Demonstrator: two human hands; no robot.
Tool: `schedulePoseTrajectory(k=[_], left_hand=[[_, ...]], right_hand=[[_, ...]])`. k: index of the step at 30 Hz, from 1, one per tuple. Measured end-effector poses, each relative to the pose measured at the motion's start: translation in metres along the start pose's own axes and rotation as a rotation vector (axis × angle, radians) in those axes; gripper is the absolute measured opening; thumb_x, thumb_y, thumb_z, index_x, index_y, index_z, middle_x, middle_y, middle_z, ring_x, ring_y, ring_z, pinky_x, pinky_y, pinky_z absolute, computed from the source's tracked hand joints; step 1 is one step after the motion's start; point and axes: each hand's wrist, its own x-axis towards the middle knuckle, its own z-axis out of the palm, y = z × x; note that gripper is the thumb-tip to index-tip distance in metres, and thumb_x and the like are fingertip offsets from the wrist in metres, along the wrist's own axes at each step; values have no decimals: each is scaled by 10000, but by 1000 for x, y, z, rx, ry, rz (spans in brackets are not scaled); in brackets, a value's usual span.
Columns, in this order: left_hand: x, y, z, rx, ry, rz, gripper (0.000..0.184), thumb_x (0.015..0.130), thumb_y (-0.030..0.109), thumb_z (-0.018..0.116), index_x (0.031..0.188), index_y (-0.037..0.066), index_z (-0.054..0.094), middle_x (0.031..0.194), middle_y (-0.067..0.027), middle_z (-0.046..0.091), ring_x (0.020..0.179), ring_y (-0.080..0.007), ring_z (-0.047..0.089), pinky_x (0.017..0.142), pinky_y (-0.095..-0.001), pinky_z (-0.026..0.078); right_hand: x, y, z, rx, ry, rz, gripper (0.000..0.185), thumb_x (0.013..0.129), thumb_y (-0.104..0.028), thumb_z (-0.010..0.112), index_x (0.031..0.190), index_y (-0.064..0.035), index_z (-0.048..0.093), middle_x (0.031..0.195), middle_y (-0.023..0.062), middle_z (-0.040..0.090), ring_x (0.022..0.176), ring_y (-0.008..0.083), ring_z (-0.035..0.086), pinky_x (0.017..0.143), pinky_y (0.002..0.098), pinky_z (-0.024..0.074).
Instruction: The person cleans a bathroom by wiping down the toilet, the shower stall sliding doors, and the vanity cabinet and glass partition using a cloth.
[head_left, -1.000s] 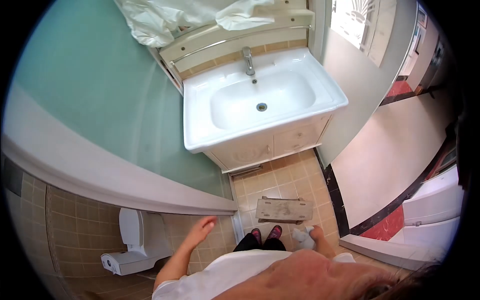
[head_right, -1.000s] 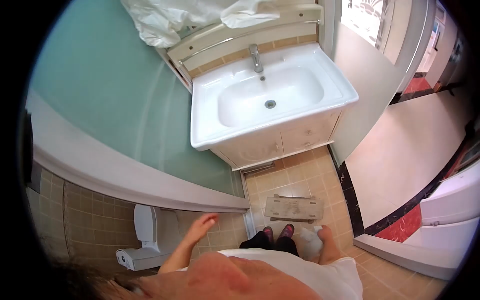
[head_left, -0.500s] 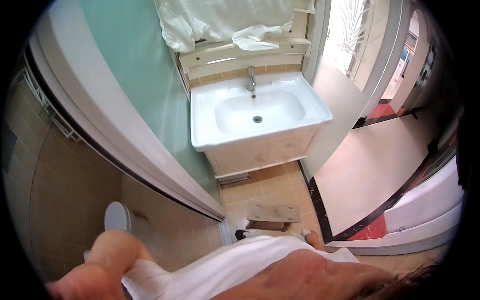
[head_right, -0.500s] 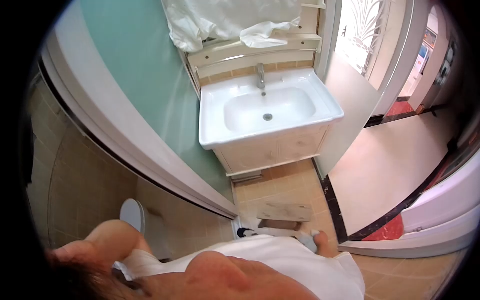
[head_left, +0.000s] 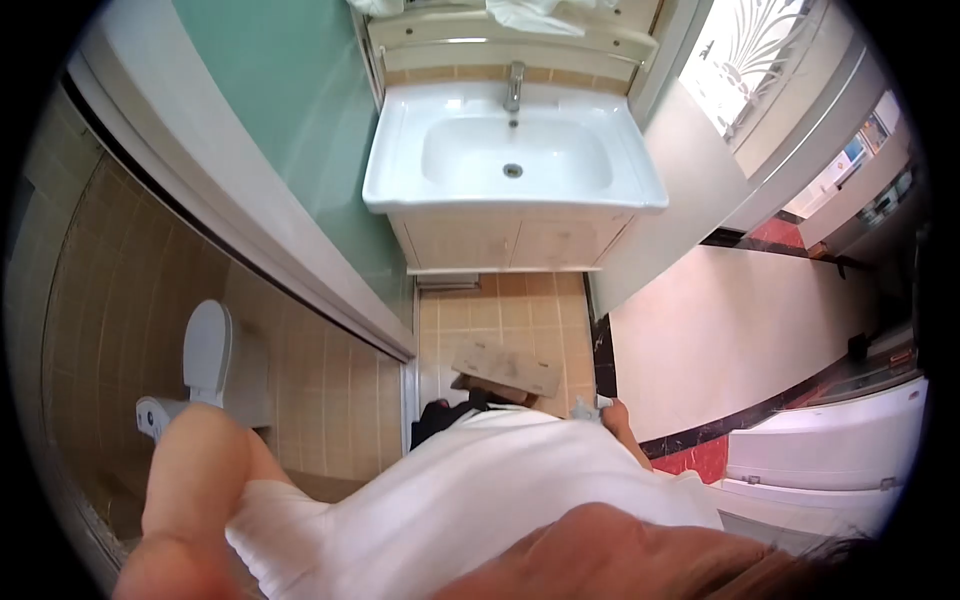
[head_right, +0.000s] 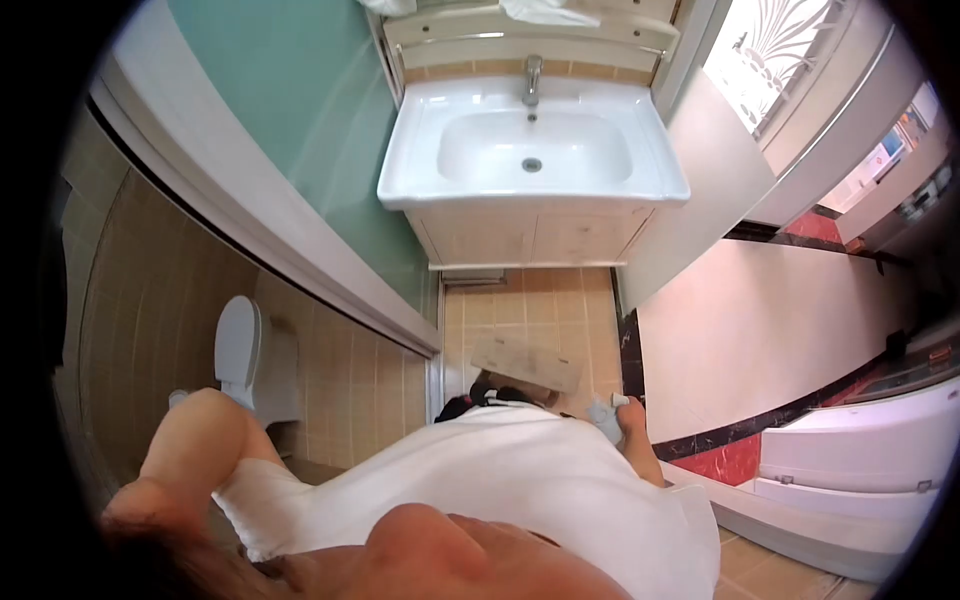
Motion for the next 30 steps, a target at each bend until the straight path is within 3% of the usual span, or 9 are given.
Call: schedulePoseTrajectory(k=[2,8,12,14,17,20,25,30], left_hand=[[6,6,5,-4,-39,-5,420,923,390,423,1216,97,490,1156,-126,519,1019,-331,528,884,-459,416],[15,14,27,-23,-89,-21,427,923,395,420,1229,102,478,1166,-126,514,1029,-328,524,891,-465,408],[19,16,39,-25,-118,0,433,923,398,418,1237,105,471,1172,-126,512,1036,-326,521,896,-469,403],[25,16,39,-42,-147,-11,435,923,399,416,1241,107,467,1176,-126,510,1039,-325,520,898,-471,401],[37,19,40,-77,-206,-47,439,923,402,415,1248,109,461,1180,-126,508,1044,-323,517,902,-474,397],[45,20,41,-88,-221,-49,444,923,404,413,1254,112,455,1185,-126,506,1048,-321,515,906,-477,394],[49,16,40,-92,-233,-33,451,923,408,410,1265,116,445,1193,-126,503,1056,-318,512,912,-482,387],[43,15,46,-89,-246,-25,458,923,412,408,1275,120,436,1201,-126,499,1064,-316,508,918,-487,381]], right_hand=[[3,21,7,-96,-26,-40,360,704,-125,484,1008,-6,638,1014,240,629,1003,372,585,884,423,442],[-10,22,0,19,-120,52,378,710,-122,490,1039,-9,637,999,242,634,1009,363,591,895,407,441],[17,0,-44,215,95,-73,431,729,-132,512,1141,-47,602,1149,223,584,1114,339,532,978,390,394],[29,-33,-113,300,322,-262,443,745,-110,518,1180,-51,578,1196,193,563,1157,307,501,1003,382,362],[-4,-95,-278,295,722,-723,469,770,-76,526,1239,-57,540,1266,149,531,1220,259,456,1041,369,314],[-72,-141,-364,274,909,-1086,479,776,-74,530,1255,-56,529,1282,139,523,1213,238,442,1034,359,303],[-152,-189,-348,336,791,-1392,481,769,-97,533,1247,-47,533,1263,152,530,1142,224,445,984,343,313],[-162,-207,-297,398,620,-1371,484,763,-121,536,1239,-39,537,1244,164,537,1071,211,448,934,327,324]])
